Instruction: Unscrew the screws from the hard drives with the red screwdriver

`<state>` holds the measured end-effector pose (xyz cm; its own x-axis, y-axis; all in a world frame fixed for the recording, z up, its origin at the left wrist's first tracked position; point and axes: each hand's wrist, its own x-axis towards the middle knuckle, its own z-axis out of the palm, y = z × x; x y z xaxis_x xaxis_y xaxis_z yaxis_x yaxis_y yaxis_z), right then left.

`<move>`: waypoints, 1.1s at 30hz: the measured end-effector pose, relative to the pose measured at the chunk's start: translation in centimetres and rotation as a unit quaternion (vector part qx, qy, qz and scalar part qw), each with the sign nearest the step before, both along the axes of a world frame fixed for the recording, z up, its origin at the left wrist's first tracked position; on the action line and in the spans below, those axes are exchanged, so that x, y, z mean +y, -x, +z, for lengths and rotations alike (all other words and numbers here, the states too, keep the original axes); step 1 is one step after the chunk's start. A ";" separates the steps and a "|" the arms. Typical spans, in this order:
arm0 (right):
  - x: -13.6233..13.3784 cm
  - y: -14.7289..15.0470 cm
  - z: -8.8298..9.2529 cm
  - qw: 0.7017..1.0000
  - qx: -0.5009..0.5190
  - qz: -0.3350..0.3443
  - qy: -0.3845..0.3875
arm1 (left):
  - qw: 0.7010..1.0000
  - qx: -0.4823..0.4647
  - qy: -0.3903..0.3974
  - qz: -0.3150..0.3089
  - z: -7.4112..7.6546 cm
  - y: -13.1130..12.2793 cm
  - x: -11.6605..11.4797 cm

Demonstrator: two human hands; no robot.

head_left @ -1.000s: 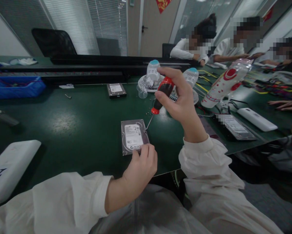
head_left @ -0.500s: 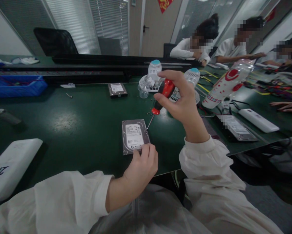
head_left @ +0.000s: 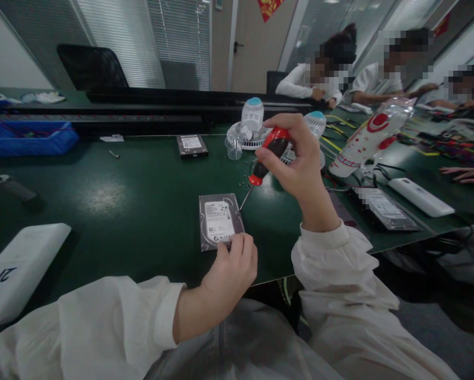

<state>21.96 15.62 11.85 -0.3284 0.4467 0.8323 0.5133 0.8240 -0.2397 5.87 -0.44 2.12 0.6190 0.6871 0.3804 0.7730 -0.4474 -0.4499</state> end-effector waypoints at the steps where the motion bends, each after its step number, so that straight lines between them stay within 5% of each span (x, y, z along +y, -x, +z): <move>1: 0.0 0.0 0.0 1.000 -0.001 0.004 0.003 | 1.000 -0.001 0.000 -0.001 0.0 0.0 0.0; 7: -0.6 0.0 0.2 0.998 -0.021 0.044 0.034 | 1.000 0.002 -0.002 -0.003 0.2 0.0 0.1; 15: -0.3 0.1 0.2 1.000 -0.007 0.009 -0.001 | 1.000 -0.001 -0.003 -0.002 0.1 -0.1 0.0; 22: -0.4 0.1 0.1 0.996 -0.008 0.087 0.024 | 1.000 -0.002 0.002 -0.005 0.1 0.0 0.1; 27: -0.4 0.0 0.2 1.000 -0.006 0.016 0.006 | 1.000 -0.001 -0.004 -0.005 0.1 0.0 0.1; 33: -0.5 0.1 0.2 1.000 -0.015 0.020 0.020 | 1.000 -0.003 -0.007 -0.003 0.0 0.0 0.1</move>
<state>21.81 15.12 12.07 -0.3707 0.4651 0.8039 0.4881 0.8340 -0.2575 5.88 -0.36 2.16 0.6208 0.6784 0.3929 0.7728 -0.4455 -0.4520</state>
